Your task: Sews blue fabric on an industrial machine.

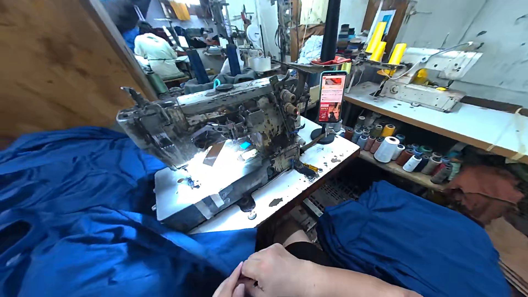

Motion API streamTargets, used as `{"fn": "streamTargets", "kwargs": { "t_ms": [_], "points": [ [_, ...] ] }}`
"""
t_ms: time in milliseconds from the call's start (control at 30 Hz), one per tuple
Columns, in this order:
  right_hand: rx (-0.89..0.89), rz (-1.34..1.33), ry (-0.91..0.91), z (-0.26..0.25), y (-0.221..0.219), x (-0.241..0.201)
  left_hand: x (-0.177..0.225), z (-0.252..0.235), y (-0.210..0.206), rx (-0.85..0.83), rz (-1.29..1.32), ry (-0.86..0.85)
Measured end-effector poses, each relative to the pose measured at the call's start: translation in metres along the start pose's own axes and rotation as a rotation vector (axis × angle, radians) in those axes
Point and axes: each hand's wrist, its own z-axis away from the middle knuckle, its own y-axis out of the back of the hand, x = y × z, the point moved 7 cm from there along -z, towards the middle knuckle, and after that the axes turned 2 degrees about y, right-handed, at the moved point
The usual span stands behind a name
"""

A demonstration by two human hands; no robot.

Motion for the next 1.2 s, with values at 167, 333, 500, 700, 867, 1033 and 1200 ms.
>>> {"fn": "streamTargets", "kwargs": {
  "t_ms": [167,333,500,700,867,1033,1200],
  "points": [
    [0.023,-0.012,0.155,0.014,-0.010,-0.019,-0.002,0.006,0.015,0.275,0.310,0.016],
    [-0.137,0.001,-0.351,0.025,0.009,-0.001,-0.001,0.014,0.015,0.252,0.312,0.006],
    [0.041,0.080,-0.062,0.019,0.039,-0.005,0.005,0.012,0.029,0.075,0.687,0.151],
    [0.169,0.123,0.468,0.004,0.027,-0.041,0.017,0.007,0.013,0.006,0.983,0.151],
    [0.193,-0.024,0.220,-0.001,0.031,-0.012,0.019,0.009,0.029,-0.032,0.626,0.086],
    [0.029,-0.013,0.052,-0.014,0.006,0.004,0.022,0.005,0.041,0.070,0.432,-0.080],
    [0.102,-0.217,0.057,-0.030,0.002,-0.015,0.004,0.004,0.048,0.412,0.374,-0.077]
  ]
}}
